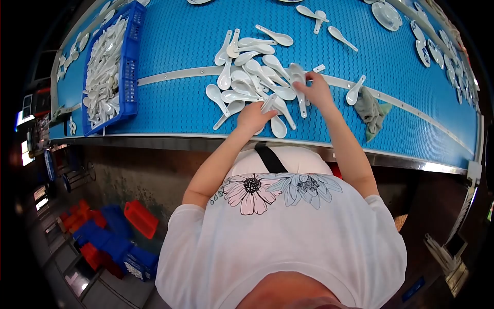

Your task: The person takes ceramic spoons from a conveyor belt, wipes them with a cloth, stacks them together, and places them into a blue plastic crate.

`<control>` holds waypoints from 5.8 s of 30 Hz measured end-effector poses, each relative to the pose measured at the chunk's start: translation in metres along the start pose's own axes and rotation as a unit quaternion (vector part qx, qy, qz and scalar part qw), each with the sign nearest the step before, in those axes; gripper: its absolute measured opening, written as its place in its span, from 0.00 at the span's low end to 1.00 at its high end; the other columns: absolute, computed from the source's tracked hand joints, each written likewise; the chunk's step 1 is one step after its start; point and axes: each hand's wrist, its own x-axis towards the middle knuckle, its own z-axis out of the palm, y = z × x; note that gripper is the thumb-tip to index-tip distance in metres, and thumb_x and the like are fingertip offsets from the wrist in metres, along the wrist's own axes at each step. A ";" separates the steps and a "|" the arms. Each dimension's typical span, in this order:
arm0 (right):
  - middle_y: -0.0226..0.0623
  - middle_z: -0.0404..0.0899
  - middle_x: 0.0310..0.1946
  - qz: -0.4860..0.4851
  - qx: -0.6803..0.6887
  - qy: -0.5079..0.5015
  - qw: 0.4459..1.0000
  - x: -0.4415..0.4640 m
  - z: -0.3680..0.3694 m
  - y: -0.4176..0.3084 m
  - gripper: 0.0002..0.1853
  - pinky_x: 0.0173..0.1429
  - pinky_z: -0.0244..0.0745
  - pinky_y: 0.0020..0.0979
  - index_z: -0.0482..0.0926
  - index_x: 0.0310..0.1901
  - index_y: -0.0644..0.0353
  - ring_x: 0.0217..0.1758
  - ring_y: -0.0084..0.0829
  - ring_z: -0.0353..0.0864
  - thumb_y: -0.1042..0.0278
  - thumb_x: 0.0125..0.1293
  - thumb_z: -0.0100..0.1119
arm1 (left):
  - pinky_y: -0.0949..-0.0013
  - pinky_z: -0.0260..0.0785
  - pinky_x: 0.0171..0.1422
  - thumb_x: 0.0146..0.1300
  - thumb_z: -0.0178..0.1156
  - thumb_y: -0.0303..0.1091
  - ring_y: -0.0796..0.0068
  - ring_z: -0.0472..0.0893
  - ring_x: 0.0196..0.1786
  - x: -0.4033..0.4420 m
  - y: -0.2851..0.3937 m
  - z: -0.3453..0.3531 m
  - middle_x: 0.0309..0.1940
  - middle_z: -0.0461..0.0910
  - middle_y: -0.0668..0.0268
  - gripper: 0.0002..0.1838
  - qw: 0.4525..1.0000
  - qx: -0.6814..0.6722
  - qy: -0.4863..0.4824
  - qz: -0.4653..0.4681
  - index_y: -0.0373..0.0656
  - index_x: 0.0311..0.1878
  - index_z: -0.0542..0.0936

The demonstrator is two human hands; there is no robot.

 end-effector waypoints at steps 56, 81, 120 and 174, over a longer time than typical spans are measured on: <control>0.44 0.75 0.34 -0.158 -0.325 0.051 0.931 0.260 -0.037 -0.029 0.11 0.41 0.71 0.34 0.76 0.38 0.58 0.39 0.40 0.74 0.66 0.52 0.57 | 0.61 0.74 0.45 0.46 0.57 0.27 0.61 0.78 0.39 0.021 0.017 -0.050 0.39 0.74 0.53 0.25 0.735 -0.669 -0.081 -0.075 0.32 0.51 0.66; 0.38 0.76 0.40 -0.091 -0.238 0.098 0.962 0.233 -0.041 0.024 0.23 0.39 0.73 0.33 0.70 0.49 0.56 0.37 0.37 0.77 0.59 0.52 0.60 | 0.57 0.73 0.48 0.52 0.58 0.29 0.61 0.78 0.43 0.024 0.004 -0.047 0.41 0.75 0.57 0.23 0.663 -0.748 -0.027 -0.034 0.42 0.52 0.66; 0.37 0.73 0.42 0.000 -0.085 0.180 0.980 0.000 -0.144 0.072 0.19 0.46 0.67 0.28 0.73 0.47 0.63 0.44 0.30 0.71 0.62 0.57 0.57 | 0.65 0.64 0.47 0.50 0.61 0.47 0.70 0.71 0.49 0.051 -0.095 -0.263 0.43 0.75 0.67 0.25 0.923 -0.284 0.251 -0.068 0.43 0.49 0.74; 0.42 0.74 0.44 -0.235 -0.036 -0.179 0.955 0.015 0.112 -0.071 0.18 0.53 0.65 0.33 0.73 0.44 0.60 0.50 0.41 0.70 0.65 0.50 0.57 | 0.70 0.66 0.29 0.48 0.61 0.36 0.74 0.76 0.25 -0.021 -0.105 -0.097 0.22 0.78 0.62 0.11 0.960 -0.191 0.150 -0.140 0.36 0.28 0.78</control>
